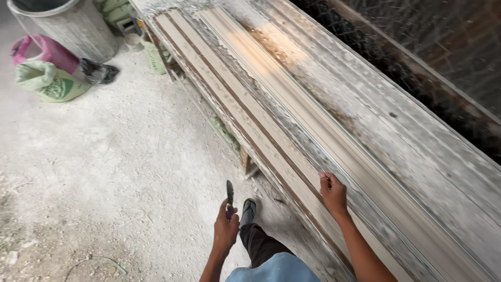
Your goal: The person cleans several long white moldings laid on a workbench using a small brush and later a green scrub brush. The person repeatedly brushes along the grooves and edges of each molding to remove dust and debris.
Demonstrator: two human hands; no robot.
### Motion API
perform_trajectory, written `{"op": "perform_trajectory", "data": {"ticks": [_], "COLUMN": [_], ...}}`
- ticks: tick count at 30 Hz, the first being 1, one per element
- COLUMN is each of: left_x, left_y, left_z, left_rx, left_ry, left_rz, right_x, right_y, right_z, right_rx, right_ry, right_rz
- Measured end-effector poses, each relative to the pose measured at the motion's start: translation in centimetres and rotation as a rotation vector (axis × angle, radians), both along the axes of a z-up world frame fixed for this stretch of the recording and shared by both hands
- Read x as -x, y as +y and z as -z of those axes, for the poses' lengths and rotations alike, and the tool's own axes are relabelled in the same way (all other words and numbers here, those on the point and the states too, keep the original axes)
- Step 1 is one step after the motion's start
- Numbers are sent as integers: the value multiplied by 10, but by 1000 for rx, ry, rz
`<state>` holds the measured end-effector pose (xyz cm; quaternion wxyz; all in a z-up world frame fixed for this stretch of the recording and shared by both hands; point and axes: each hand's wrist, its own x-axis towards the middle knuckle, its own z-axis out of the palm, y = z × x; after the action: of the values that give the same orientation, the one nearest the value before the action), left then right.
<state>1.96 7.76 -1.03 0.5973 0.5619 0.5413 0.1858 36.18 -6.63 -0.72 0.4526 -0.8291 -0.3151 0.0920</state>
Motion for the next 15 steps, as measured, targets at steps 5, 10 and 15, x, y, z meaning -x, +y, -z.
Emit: {"op": "perform_trajectory", "data": {"ticks": [5,10,15], "left_x": [-22,-58,-99], "left_y": [101,227,325], "left_z": [0,-21,-5], "left_rx": [65,-7,-84], "left_ry": [-79,25,-18], "left_rz": [48,81,20], "right_x": [-39,-58,-80], "right_y": [117,250,360], "right_z": [31,9,-15], "right_rx": [-184,-18,-11], "right_ry": [-115,-32,-26], "right_rz": [-89,-3,-123]}}
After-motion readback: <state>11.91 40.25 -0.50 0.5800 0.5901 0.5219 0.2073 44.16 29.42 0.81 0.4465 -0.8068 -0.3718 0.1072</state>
